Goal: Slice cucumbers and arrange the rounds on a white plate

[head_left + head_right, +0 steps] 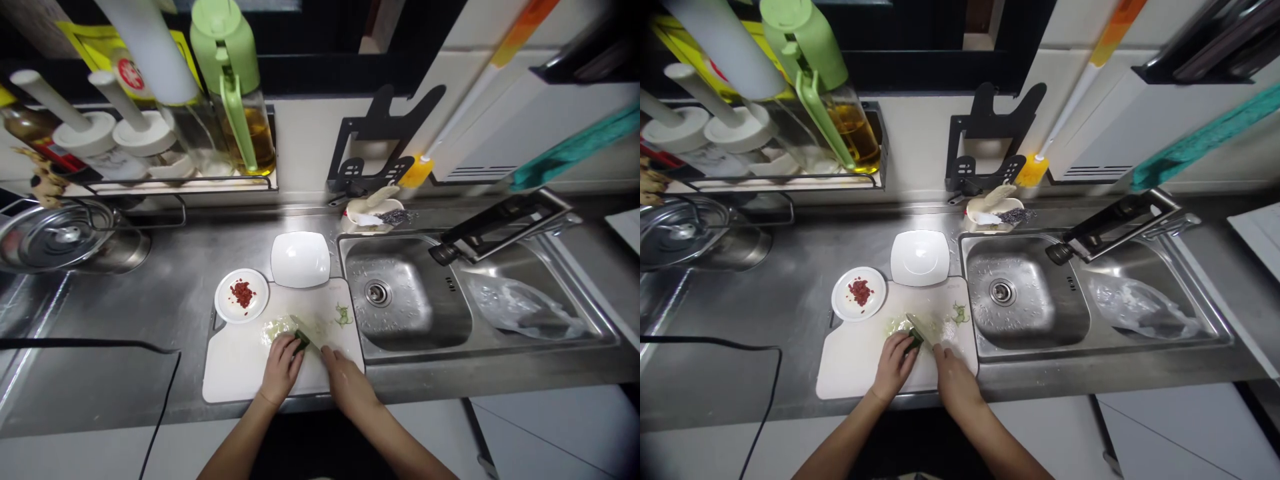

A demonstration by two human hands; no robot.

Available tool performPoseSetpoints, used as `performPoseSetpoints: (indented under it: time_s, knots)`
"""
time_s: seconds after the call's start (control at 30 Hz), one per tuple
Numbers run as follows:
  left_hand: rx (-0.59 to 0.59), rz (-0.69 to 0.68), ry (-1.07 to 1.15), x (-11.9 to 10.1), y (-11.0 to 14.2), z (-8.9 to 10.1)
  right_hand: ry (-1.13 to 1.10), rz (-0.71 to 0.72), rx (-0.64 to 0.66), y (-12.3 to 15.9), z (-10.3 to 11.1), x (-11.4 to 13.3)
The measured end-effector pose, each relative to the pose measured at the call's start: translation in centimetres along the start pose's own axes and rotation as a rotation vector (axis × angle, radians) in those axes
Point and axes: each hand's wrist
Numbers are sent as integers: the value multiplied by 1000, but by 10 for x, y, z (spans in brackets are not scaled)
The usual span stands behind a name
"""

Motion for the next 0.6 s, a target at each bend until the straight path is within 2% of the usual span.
performPoseSetpoints:
  time_s: [0.3, 0.6]
  knots:
    - [31, 11, 1, 0, -1, 2, 57, -22, 21, 37, 17, 9]
    - [20, 21, -1, 1, 4, -1, 45, -46, 63, 43, 20, 8]
Point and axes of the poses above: each hand's wrist, its own y-axis away from the middle knuckle, its own z-axis out of the back of the hand, x = y × z, and after that the axes turned 12 degrees about -y, right-handed
